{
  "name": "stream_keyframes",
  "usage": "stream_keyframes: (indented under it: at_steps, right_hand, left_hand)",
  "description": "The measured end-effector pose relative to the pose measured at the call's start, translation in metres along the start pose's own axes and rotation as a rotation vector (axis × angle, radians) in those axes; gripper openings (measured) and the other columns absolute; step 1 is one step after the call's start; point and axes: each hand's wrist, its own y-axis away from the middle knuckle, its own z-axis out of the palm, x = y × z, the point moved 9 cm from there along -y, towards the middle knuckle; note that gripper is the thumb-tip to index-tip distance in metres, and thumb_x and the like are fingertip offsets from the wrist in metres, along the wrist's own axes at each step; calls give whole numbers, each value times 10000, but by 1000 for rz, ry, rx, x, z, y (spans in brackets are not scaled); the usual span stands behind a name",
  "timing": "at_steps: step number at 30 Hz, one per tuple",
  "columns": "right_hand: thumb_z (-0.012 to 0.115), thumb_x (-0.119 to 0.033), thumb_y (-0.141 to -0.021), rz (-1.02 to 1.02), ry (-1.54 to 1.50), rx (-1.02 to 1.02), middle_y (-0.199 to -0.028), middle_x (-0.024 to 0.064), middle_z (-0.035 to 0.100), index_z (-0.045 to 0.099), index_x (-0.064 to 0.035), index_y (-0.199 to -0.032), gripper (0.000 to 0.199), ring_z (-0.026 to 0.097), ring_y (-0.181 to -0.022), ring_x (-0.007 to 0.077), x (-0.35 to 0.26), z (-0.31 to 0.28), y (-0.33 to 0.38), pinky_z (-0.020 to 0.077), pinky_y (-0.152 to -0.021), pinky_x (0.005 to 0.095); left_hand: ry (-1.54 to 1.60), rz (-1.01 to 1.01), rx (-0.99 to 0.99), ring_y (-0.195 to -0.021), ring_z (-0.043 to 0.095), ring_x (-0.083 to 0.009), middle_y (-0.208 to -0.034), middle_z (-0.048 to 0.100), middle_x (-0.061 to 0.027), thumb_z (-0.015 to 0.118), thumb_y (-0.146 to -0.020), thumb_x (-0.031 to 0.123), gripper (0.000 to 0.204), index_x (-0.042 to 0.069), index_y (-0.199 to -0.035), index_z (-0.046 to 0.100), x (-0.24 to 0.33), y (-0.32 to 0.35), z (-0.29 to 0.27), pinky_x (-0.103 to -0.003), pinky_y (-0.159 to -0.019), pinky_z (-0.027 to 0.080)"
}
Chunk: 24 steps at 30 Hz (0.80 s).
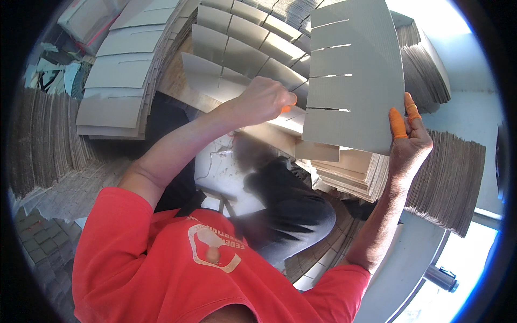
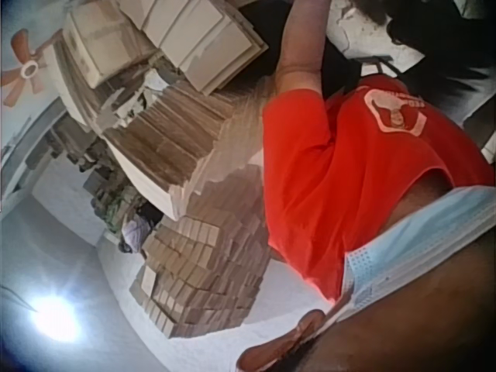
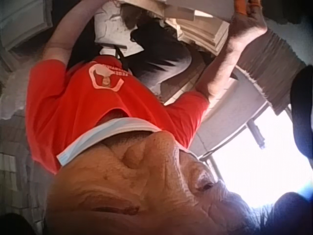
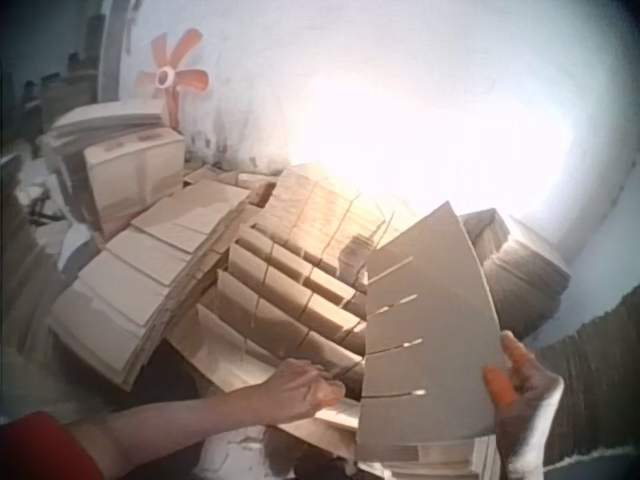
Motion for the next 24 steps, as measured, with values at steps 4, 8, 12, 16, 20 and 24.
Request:
stream_keyframes:
  at_steps: [4,8,12,16,20,24]
  right_hand:
    - [716,-20,-850,-13,-59,2,-618,-78,483,645,-51,-1255,413,392,-574,3,-2,5,2,381,-578,164]
    - [711,-24,-851,-112,66,8,-611,-45,536,639,-68,-1270,428,456,-605,1,-11,5,6,411,-578,186]
    - [704,-51,-859,-19,13,-118,-725,59,691,632,-34,-1265,413,581,-703,28,-12,28,12,487,-608,237]
    - [703,-20,-854,-70,-88,-192,-663,-51,514,639,-26,-1255,406,453,-643,9,-14,55,17,401,-577,170]
    - [696,-29,-861,-183,26,-263,-750,136,693,612,-65,-1294,442,523,-714,15,-14,92,23,481,-628,236]
    - [692,-25,-862,-145,-73,-281,-857,157,705,593,-10,-1271,421,620,-728,89,-18,99,22,519,-655,274]
  left_hand:
    - [23,-22,-24,-683,659,-315,-695,642,-123,628,-692,27,169,79,-842,686,-5,-1,4,-436,-572,509]
    - [7,-17,-34,-679,661,-314,-696,640,-122,634,-701,38,107,73,-800,653,-3,-1,5,-436,-570,509]
    - [16,-19,9,-676,660,-318,-673,629,-127,633,-705,40,61,69,-757,622,-5,-1,2,-439,-567,506]
    - [57,3,27,-659,653,-332,-633,607,-144,628,-709,46,33,64,-724,605,-2,-3,2,-449,-560,497]
    - [48,-28,-3,-639,645,-346,-616,593,-155,622,-714,53,33,61,-703,593,-2,-7,-1,-461,-557,490]
    - [-5,-33,-42,-647,646,-346,-617,593,-152,624,-716,65,30,64,-703,597,-5,-9,6,-465,-559,491]
